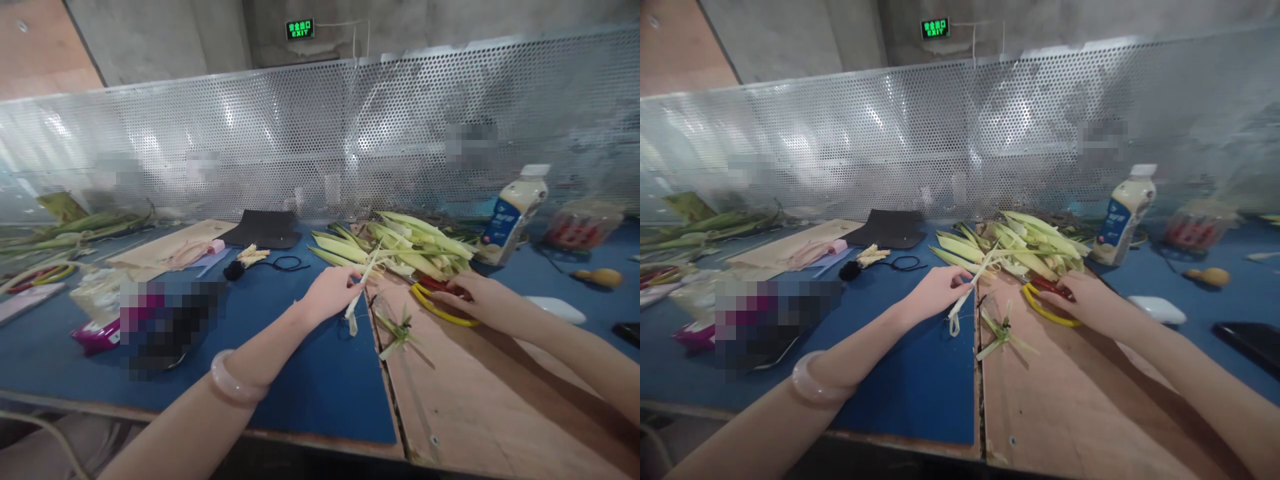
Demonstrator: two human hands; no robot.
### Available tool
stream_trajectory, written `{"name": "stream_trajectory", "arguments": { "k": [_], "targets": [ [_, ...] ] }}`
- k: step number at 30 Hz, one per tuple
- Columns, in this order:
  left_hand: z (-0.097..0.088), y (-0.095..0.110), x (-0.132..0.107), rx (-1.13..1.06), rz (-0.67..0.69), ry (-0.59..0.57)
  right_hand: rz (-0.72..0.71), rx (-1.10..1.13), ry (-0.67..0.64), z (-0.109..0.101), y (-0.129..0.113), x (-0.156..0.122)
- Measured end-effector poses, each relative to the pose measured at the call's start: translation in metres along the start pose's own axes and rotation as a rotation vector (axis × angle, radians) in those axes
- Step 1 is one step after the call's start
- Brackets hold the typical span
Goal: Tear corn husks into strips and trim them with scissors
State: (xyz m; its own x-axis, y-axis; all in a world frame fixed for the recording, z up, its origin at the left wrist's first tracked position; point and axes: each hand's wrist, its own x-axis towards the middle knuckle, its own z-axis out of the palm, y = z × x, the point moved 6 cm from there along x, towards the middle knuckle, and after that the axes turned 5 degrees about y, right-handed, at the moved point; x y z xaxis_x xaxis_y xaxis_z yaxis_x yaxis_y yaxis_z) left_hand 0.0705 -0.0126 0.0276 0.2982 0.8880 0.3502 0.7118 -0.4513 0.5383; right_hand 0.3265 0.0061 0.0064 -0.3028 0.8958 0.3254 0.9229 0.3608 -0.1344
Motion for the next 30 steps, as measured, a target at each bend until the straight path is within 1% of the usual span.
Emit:
{"name": "stream_trajectory", "arguments": {
  "k": [3,13,19,26,30],
  "targets": [
    [-0.001,0.002,-0.001,0.022,0.011,-0.010,0.009,0.006,-0.011,0.001,0.001,0.000],
    [0.000,0.004,-0.002,0.087,0.042,-0.021,-0.022,0.011,0.020,-0.001,-0.001,0.000],
    [0.000,0.005,-0.003,0.118,0.066,-0.034,-0.031,0.023,0.037,0.003,0.005,0.002],
    [-0.001,0.007,-0.004,0.147,0.066,-0.047,-0.065,0.011,0.014,0.010,0.015,0.003],
    [-0.001,0.007,-0.003,0.152,0.078,-0.047,-0.075,-0.004,0.026,0.012,0.018,0.003]
  ]
}}
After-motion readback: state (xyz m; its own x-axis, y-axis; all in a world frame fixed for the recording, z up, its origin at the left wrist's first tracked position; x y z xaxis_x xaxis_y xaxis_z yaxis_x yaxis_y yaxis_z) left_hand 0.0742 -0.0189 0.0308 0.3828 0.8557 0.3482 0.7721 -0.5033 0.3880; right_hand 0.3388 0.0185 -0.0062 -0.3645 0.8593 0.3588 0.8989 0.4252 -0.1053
